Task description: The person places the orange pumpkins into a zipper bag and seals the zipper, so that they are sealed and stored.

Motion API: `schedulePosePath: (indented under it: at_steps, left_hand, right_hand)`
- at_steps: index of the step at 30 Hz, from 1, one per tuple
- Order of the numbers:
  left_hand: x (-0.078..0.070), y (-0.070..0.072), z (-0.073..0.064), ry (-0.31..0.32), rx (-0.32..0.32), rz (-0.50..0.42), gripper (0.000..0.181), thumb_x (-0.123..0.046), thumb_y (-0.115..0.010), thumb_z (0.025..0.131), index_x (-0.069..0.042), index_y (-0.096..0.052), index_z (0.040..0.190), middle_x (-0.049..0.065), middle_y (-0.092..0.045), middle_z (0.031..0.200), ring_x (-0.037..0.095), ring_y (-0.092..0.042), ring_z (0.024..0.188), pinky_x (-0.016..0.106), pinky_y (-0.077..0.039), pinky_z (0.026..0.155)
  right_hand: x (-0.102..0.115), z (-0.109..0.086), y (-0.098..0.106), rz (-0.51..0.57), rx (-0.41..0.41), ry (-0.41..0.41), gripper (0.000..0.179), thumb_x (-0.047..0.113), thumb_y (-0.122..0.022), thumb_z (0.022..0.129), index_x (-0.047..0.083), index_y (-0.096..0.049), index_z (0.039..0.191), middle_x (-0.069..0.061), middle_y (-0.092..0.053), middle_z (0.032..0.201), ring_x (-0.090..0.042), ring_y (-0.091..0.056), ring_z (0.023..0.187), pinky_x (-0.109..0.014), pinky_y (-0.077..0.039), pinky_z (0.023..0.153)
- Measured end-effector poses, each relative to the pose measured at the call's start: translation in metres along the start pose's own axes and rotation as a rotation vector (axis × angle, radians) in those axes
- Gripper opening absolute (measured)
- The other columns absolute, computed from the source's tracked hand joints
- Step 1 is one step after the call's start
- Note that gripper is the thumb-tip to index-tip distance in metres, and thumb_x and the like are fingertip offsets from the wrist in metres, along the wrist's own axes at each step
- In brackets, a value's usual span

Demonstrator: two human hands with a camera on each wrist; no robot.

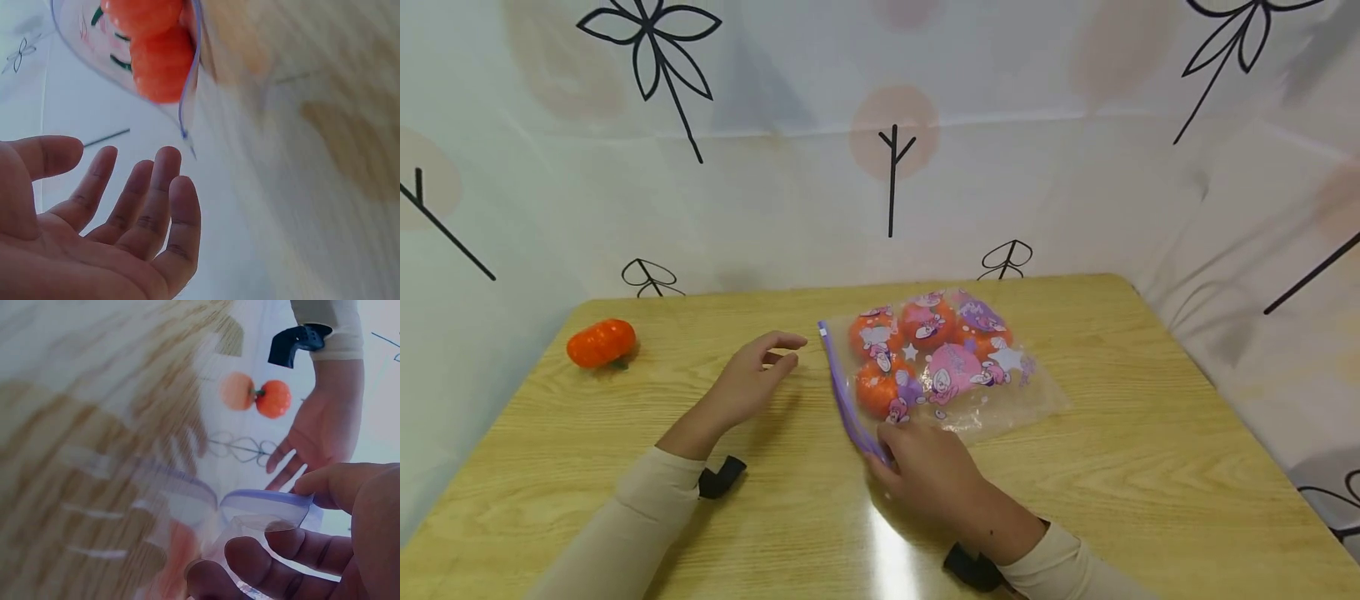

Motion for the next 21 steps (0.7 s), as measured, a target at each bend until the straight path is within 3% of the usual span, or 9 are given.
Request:
schedulePosePath:
  at_steps: [5,11,18,21]
  left_hand:
    - [0.009,0.018,0.003,0.006,-0.088,0.013,0.032,-0.024,-0.048,0.106,-0.019,-0.055,0.137,0.006,-0.051,0.143,0.028,-0.054,0.126,0.048,-0.05,0.099]
    - [0.023,0.037,0.005,0.031,-0.222,0.077,0.039,-0.024,-0.048,0.105,-0.013,-0.049,0.143,0.011,-0.047,0.145,0.032,-0.045,0.134,0.054,-0.043,0.106]
    - [0.04,0.064,0.006,0.06,-0.427,0.302,0.042,-0.024,-0.048,0.103,-0.015,-0.05,0.145,0.018,-0.045,0.148,0.044,-0.036,0.139,0.069,-0.023,0.11]
    - [0.047,0.075,0.006,0.074,-0.467,0.362,0.043,-0.023,-0.05,0.102,-0.014,-0.051,0.144,0.02,-0.045,0.148,0.048,-0.037,0.137,0.07,-0.025,0.107]
  right_hand:
    - [-0.001,-0.001,-0.002,-0.013,-0.023,0.022,0.028,0.031,-0.072,0.09,0.021,-0.052,0.075,0.01,-0.042,0.066,-0.008,-0.038,0.065,-0.021,-0.033,0.053]
    - [-0.002,-0.001,-0.004,0.002,0.014,-0.018,0.028,0.034,-0.071,0.091,0.022,-0.052,0.074,0.01,-0.042,0.065,-0.008,-0.039,0.065,-0.021,-0.033,0.053]
    - [-0.001,-0.001,-0.003,-0.005,0.013,-0.009,0.028,0.034,-0.071,0.091,0.022,-0.052,0.075,0.011,-0.042,0.065,-0.007,-0.038,0.066,-0.021,-0.033,0.053]
    - [-0.001,-0.001,-0.002,-0.006,0.016,-0.007,0.028,0.034,-0.071,0.092,0.022,-0.052,0.075,0.011,-0.042,0.065,-0.007,-0.038,0.065,-0.021,-0.033,0.053]
Point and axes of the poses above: each hand's wrist, its own z-axis towards the middle knuckle, its own y-axis out of the back of the hand, x = y × z, the point moved 4 cm from there along z, towards the middle knuckle
